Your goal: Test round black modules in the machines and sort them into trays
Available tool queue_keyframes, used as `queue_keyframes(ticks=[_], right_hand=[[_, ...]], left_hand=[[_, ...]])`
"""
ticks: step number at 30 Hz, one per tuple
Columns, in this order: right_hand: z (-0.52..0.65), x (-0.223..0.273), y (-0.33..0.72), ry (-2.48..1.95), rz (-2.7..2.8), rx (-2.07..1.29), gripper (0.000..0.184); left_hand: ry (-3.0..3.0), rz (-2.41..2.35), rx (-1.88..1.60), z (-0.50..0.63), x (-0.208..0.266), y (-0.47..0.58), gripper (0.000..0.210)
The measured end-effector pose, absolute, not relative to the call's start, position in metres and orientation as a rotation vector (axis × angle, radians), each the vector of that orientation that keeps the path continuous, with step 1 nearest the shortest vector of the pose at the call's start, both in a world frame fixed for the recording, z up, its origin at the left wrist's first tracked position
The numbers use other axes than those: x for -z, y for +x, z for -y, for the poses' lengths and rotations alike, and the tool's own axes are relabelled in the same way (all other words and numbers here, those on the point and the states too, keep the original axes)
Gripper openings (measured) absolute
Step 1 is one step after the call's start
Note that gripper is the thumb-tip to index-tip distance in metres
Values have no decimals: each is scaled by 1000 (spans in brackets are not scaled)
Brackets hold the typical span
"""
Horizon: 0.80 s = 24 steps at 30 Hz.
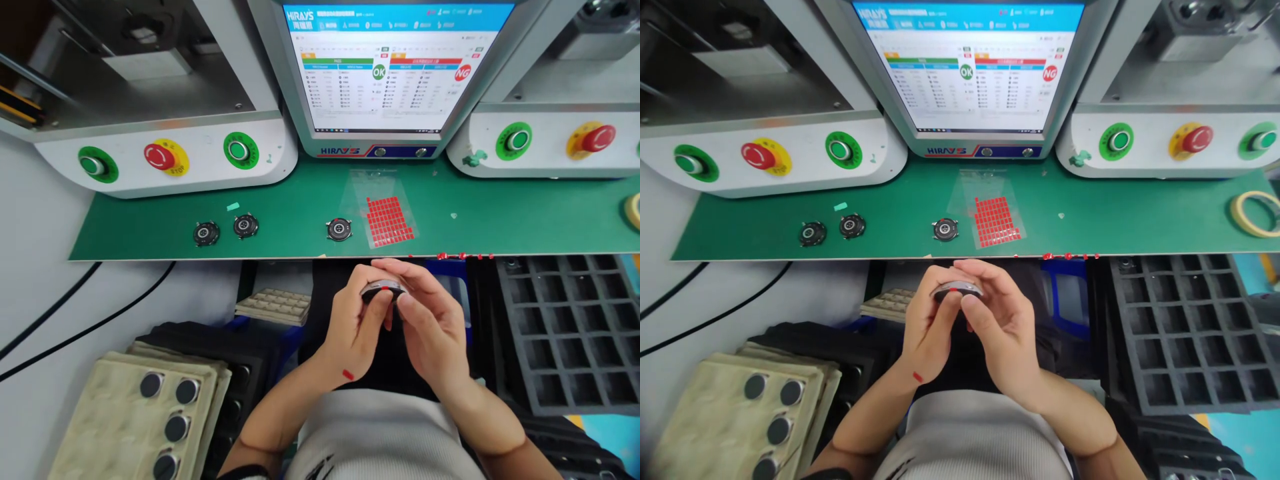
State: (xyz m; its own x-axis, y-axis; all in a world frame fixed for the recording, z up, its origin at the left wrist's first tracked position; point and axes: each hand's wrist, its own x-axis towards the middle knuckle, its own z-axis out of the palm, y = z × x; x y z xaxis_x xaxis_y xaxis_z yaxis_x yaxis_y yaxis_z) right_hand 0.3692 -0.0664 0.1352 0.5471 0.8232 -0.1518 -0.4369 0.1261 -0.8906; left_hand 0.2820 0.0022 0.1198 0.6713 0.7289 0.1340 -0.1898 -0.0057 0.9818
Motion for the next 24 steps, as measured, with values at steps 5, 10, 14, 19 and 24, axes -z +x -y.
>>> queue_keyframes(ticks=[5,10,14,19,24], right_hand=[[61,-136,367,-1050,439,-1042,25],[54,-137,356,-1004,355,-921,21],[51,-134,343,-1049,233,-805,18],[51,-129,337,-1081,144,-772,19],[52,-125,338,-1036,95,-781,18]], left_hand=[[1758,-496,-821,-6,-127,278,17],[1979,-446,-861,-7,-130,276,19],[2095,-423,-863,-7,-127,278,21],[2175,-401,-871,-8,-122,282,21],[2217,-368,-901,-7,-118,284,15]])
